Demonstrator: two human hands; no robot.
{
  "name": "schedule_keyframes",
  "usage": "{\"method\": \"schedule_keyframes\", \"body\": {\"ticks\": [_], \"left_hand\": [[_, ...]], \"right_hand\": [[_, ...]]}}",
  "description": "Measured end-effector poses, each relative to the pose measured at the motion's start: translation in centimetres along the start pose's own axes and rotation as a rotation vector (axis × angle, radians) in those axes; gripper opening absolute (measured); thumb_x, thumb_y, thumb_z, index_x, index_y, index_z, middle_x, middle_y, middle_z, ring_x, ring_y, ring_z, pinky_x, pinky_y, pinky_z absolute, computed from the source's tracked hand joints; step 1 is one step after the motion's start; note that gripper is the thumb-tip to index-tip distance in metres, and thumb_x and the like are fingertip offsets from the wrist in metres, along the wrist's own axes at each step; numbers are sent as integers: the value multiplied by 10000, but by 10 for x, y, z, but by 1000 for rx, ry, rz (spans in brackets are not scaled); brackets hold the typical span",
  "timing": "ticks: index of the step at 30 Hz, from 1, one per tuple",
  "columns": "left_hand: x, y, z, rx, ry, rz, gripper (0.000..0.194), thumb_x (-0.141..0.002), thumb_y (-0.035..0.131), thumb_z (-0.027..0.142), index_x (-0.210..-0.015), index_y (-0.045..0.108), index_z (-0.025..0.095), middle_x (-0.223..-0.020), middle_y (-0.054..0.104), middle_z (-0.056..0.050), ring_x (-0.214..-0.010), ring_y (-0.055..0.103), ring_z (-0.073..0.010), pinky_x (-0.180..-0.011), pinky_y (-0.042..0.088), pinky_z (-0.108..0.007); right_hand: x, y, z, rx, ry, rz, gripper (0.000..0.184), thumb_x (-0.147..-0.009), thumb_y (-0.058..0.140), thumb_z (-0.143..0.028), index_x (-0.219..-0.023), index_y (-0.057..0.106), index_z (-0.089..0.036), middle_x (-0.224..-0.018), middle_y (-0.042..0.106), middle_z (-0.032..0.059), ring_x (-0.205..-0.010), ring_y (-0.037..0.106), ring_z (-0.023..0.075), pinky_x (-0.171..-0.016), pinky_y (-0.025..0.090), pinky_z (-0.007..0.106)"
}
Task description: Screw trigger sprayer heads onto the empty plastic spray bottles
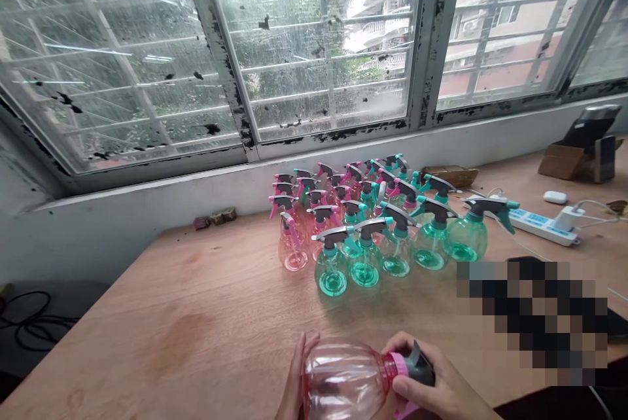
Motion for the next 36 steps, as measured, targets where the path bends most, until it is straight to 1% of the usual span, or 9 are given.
{"method": "schedule_keyframes", "body": {"ticks": [2, 4, 7, 13, 18, 21, 29, 34, 36], "left_hand": [[1, 1, -1, -30, 52, -22, 1008, -631, 868, 619, -1499, 462, 303, -1519, 552, -91, -1559, 202, -399, -1202, 345, -546], [-3, 0, -8, -28, 50, -17, 946, -688, 807, 657, -1501, 455, 325, -1522, 553, -73, -1561, 211, -383, -1215, 329, -535], [-12, -3, -17, -15, 34, -21, 898, -757, 708, 709, -1522, 421, 337, -1513, 565, -69, -1524, 314, -390, -1212, 338, -534], [-13, -2, -21, 0, -110, -60, 928, -741, 734, 701, -1525, 415, 320, -1416, 652, -112, -1367, 539, -434, -1165, 372, -609], [2, 3, 5, -14, 78, -85, 899, -725, 831, 576, -1501, 455, 322, -1524, 551, -74, -1529, 302, -391, -1239, 253, -558], [5, 2, 4, -7, 109, -80, 868, -758, 810, 562, -1509, 445, 324, -1554, 511, -78, -1557, 226, -379, -1253, 223, -548], [-17, -9, -27, 17, 6, -9, 937, -731, 766, 676, -1530, 399, 352, -1567, 492, -74, -1502, 347, -415, -1225, 285, -573], [-9, -6, -17, -10, 76, -83, 955, -701, 792, 670, -1518, 416, 347, -1563, 499, -86, -1496, 358, -424, -1198, 333, -575], [-3, 2, -10, -68, 74, -113, 862, -727, 783, 652, -1477, 478, 358, -1521, 552, -67, -1485, 376, -424, -1193, 358, -551]], "right_hand": [[0, 0, 1, -7, 14, 3, 473, -753, 812, -562, -988, 643, -188, -773, 628, -8, -624, 649, 178, -586, 536, 276], [1, -1, -1, 27, -5, 20, 460, -748, 816, -558, -968, 656, -187, -759, 624, -13, -633, 624, 171, -595, 520, 268], [1, -2, -5, 70, -41, 44, 445, -746, 813, -560, -947, 680, -186, -761, 627, -11, -656, 592, 166, -606, 503, 258], [-1, -2, 0, 30, -13, 24, 467, -757, 814, -561, -971, 655, -178, -744, 643, -13, -621, 646, 164, -582, 511, 246], [-1, 0, 3, -1, 11, 10, 471, -774, 797, -577, -986, 638, -187, -719, 668, -4, -631, 684, 195, -597, 548, 280], [-1, 0, 0, 2, 9, 22, 482, -757, 806, -590, -970, 648, -188, -714, 655, -8, -624, 670, 191, -596, 554, 282], [1, -3, -8, 63, -51, 92, 461, -742, 813, -583, -946, 701, -185, -761, 639, -3, -653, 577, 170, -610, 500, 265], [2, -9, -6, 69, -71, 89, 457, -734, 810, -590, -901, 691, -181, -707, 624, -11, -610, 536, 151, -555, 437, 247], [4, -14, -6, 39, -82, 109, 458, -725, 814, -593, -876, 691, -179, -671, 602, -25, -575, 517, 137, -537, 421, 243]]}}
Point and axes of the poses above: each hand's wrist, its own x-axis away from the middle knuckle, its own y-axis out of the palm, z = x × y, the point moved 7 cm from there along -x, towards the middle knuckle
